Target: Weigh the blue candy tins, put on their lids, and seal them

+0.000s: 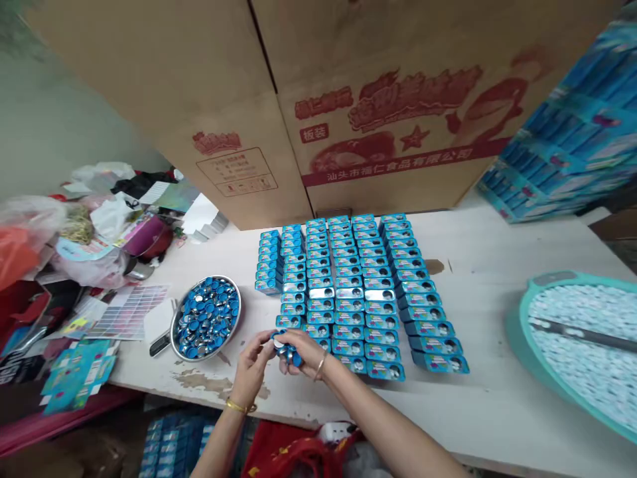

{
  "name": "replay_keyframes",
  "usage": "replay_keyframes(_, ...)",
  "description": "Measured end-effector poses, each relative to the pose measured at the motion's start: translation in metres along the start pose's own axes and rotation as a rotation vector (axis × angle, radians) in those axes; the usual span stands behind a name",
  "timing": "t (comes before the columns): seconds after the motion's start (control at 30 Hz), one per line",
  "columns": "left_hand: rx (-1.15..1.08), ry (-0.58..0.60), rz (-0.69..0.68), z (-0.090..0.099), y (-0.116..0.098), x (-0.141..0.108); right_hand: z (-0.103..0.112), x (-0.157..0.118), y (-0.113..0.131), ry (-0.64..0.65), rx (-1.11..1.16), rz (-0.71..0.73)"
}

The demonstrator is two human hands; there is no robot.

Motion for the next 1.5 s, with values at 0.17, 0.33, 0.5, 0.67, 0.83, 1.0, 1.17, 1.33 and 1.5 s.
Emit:
replay_keyframes(0.17,0.088,-0.017,-0.067,-0.027,-0.040,-0.007,0.032,-0.038,0.014,-0.034,0.020,0.037)
replay_keyframes(0.33,0.237,-0.135,-0.183,-0.029,-0.058,0.004,0.048,-0.036,0.022,-0.081,0.067,0.112)
replay_keyframes(0.5,0.115,-0.135,-0.055,-0.012,-0.010,0.065,0.056,-0.023,0.029,-0.147,0.049,0.157)
replay_keyframes(0.67,0.379,-0.022,-0.056,-0.020,0.010,0.172,0.054,-0.014,0.041,-0.214,-0.028,0.193)
replay_keyframes(0.83,0.530,0.113,-0.038,-0.063,0.001,0.261,0.050,0.000,0.057,-0.250,-0.105,0.228)
replay_keyframes(1.0,0.755,0.293,0.035,-0.104,0.001,0.302,0.053,0.020,0.072,-0.248,-0.107,0.235)
replay_keyframes(1.17,0.914,0.420,0.130,-0.119,0.007,0.317,0.063,0.028,0.086,-0.232,-0.083,0.222)
replay_keyframes(1.33,0.957,0.418,0.142,-0.119,0.001,0.325,0.076,0.031,0.103,-0.189,-0.040,0.198)
replay_keyframes(1.5,0.862,0.410,0.015,-0.112,-0.018,0.295,0.089,0.042,0.115,-0.135,0.001,0.152)
Point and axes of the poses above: each hand's wrist, its own x-axis towards the middle knuckle, its own z-axis out of the back of the hand, y = z × x, the point moved 10 cm from there along x, towards the middle knuckle, and after that the axes turned 8 degrees about x, right-handed, at the moved point
